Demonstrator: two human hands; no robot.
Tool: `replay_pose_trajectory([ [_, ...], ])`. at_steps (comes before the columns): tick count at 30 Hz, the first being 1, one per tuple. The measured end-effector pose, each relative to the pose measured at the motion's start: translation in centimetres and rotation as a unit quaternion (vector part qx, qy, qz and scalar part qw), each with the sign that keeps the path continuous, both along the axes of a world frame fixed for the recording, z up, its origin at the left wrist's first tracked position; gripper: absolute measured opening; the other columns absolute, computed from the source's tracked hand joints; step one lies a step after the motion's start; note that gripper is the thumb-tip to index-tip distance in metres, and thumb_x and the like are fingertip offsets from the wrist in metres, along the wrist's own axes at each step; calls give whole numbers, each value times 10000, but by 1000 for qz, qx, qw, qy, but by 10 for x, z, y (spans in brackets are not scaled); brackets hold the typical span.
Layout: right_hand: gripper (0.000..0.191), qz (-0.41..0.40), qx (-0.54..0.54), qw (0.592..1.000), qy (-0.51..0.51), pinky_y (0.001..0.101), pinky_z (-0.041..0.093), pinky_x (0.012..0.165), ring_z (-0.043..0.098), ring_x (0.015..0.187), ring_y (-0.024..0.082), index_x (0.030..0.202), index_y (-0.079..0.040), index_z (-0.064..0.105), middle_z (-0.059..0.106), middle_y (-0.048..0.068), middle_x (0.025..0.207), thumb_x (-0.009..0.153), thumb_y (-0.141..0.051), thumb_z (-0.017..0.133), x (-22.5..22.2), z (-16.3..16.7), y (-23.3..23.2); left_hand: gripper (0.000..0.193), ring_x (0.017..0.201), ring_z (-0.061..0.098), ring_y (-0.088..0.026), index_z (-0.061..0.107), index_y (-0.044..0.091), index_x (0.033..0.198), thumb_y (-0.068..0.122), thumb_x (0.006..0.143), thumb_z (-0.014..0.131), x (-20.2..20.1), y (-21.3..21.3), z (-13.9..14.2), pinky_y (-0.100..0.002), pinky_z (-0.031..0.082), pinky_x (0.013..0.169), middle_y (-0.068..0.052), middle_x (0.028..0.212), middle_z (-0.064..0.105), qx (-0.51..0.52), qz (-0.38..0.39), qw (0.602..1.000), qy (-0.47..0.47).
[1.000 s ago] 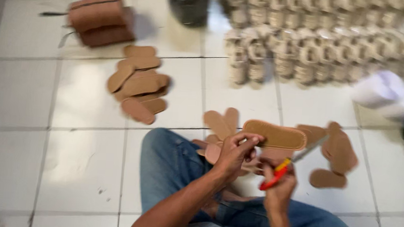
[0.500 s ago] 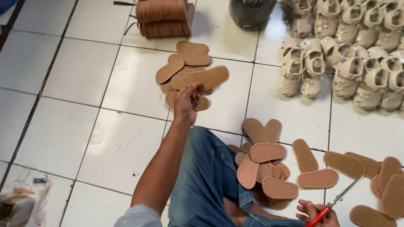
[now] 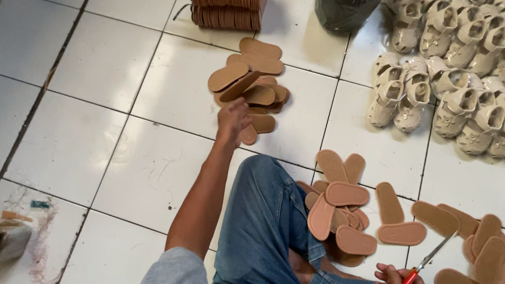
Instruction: The person sits cross-legged on the tiled floor among piles of sandal insoles and uses scissors to trim excess material from the edge of each insole. They work one insole at a time, placing trimmed pieces onto a finished pile and picking up the next insole to continue trimming.
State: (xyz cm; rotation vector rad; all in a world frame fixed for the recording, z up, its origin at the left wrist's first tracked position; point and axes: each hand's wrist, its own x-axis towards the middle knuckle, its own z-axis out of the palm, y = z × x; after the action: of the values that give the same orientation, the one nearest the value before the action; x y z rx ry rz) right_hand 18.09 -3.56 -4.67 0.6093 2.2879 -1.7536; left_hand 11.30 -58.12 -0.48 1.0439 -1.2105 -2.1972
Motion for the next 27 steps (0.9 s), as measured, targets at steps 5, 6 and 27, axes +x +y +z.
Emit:
replay_pose_trajectory([
  [5,214,17,-37,997,-69,331,536,510,713,741,280,1083,-53,516,727,233,969,957,-159,655,2,15,-22,350,922,722,-275,730,4,1190,219,918,685,28,58,-19,-378,564,804,-144,991,769,-266,-203,936,-106],
  [6,222,27,-31,996,-76,305,527,517,696,743,239,1072,-49,528,730,203,969,968,-190,663,2,19,-25,340,964,709,-304,741,2,1148,242,912,697,31,80,-19,-404,552,842,-154,1030,761,-346,-220,907,-97],
  [27,244,9,-69,995,-72,265,506,470,698,689,164,989,-35,595,761,137,865,900,-218,730,42,47,-13,321,1016,620,-328,639,38,1109,218,858,725,-5,280,-52,-442,475,912,-157,1091,637,-614,-401,678,-51],
])
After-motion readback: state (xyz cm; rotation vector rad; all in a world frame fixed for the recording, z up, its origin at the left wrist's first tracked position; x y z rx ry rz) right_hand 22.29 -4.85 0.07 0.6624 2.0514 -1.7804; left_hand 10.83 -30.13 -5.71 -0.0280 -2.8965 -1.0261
